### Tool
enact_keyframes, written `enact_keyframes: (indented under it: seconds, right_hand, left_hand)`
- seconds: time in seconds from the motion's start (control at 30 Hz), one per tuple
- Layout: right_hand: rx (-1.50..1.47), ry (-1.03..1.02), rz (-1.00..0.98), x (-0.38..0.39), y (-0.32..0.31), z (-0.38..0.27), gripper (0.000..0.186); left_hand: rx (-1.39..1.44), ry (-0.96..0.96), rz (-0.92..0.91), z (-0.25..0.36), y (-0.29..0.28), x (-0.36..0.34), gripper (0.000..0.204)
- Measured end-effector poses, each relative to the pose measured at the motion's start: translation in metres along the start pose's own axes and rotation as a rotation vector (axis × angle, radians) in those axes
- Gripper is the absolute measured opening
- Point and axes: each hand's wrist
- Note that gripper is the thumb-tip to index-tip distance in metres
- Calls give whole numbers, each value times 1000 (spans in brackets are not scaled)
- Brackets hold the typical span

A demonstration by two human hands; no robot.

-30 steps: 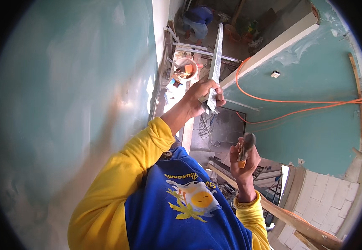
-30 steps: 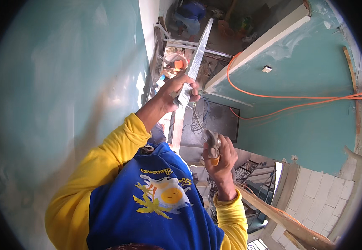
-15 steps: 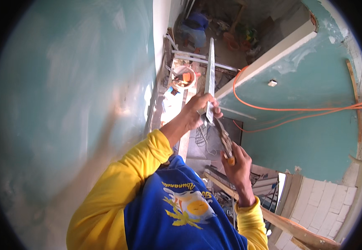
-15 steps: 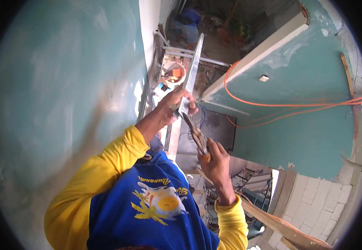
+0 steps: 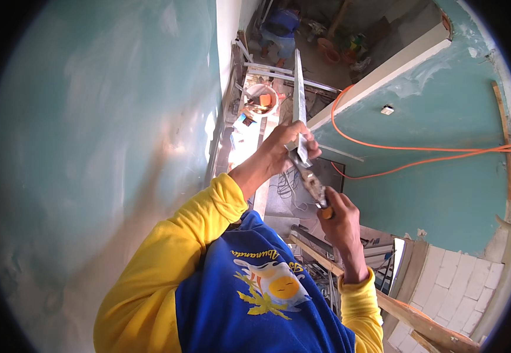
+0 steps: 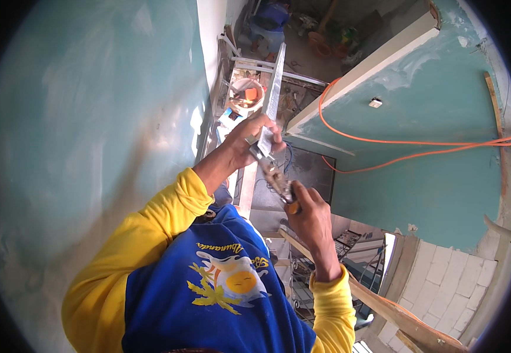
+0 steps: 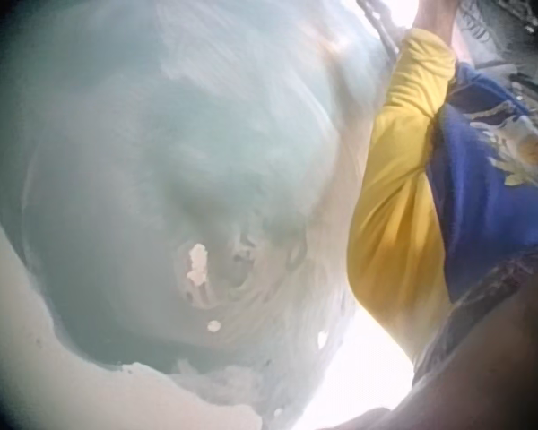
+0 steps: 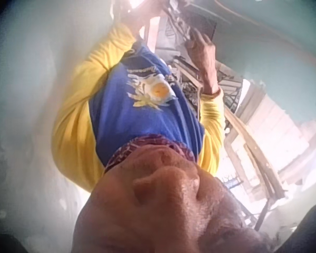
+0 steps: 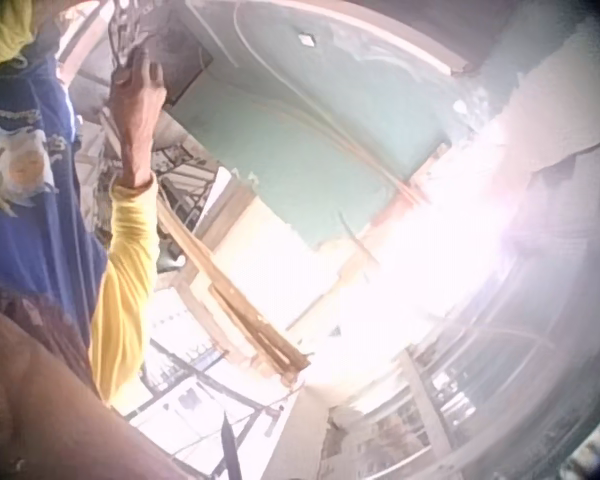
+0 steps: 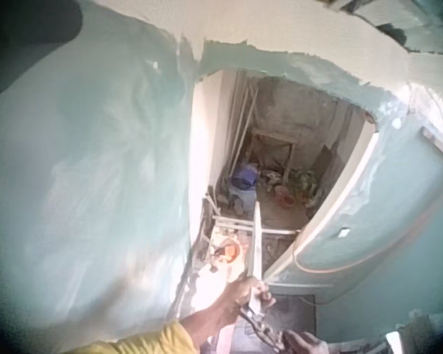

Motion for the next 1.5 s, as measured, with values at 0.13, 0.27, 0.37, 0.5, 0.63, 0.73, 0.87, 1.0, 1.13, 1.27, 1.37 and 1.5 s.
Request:
enact_keyframes:
  seconds: [0.13,0.27,0.37,0.5,0.63,0.73,0.87,1.0,1.13,1.27,1.37,1.5]
  right_hand:
    - [-95,-106,261,3,8,12,43]
    - [-116,-127,329,0,7,7,43]
    - [22,16,131,1,-1,3,46]
    - [-106,-103,377,0,3,16,48]
    - [66,42,22,-8,-3,6,56]
    - [12,-85,288,-5,-5,20,55]
    - [35,-181,262,-1,-11,11,52]
    - [121,5,145,-2,4,20,55]
    - [70,-242,526,-2,3,16,56]
    - [203,79,62,-8,-8,23,59]
    - [148,-123,370,-3,-14,23,59]
    - [248,34,110,-3,-23,19,61]
  left_hand:
    - [22,-7,-1,4,-1,0,18]
    - [26,-44,-58,-6,-12,-3,10]
    - [8,-59,44,-12,-12,5,8]
    - [57,-8,-74,-5,-17,-6,7]
    - [91,-22,-77,-12,-20,-14,6]
    - [67,-14,-28,-7,-10,-10,8]
    - [93,0,-37,-5,0,-8,12]
    - [154,7,-38,3,-6,-25,11]
    - [172,-7,-45,-7,-2,-16,11]
    - [215,18,9,-7,-13,-27,11]
    - [212,-11,-40,-2,-8,-25,9]
    - [210,14,-9,-9,3,-23,11]
Point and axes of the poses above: each hand's wrist, its own x-axis away from the middle knuckle, its own y-axis out of the palm, z = x × y, and after that the axes turned 8 degrees about -y, right-handed
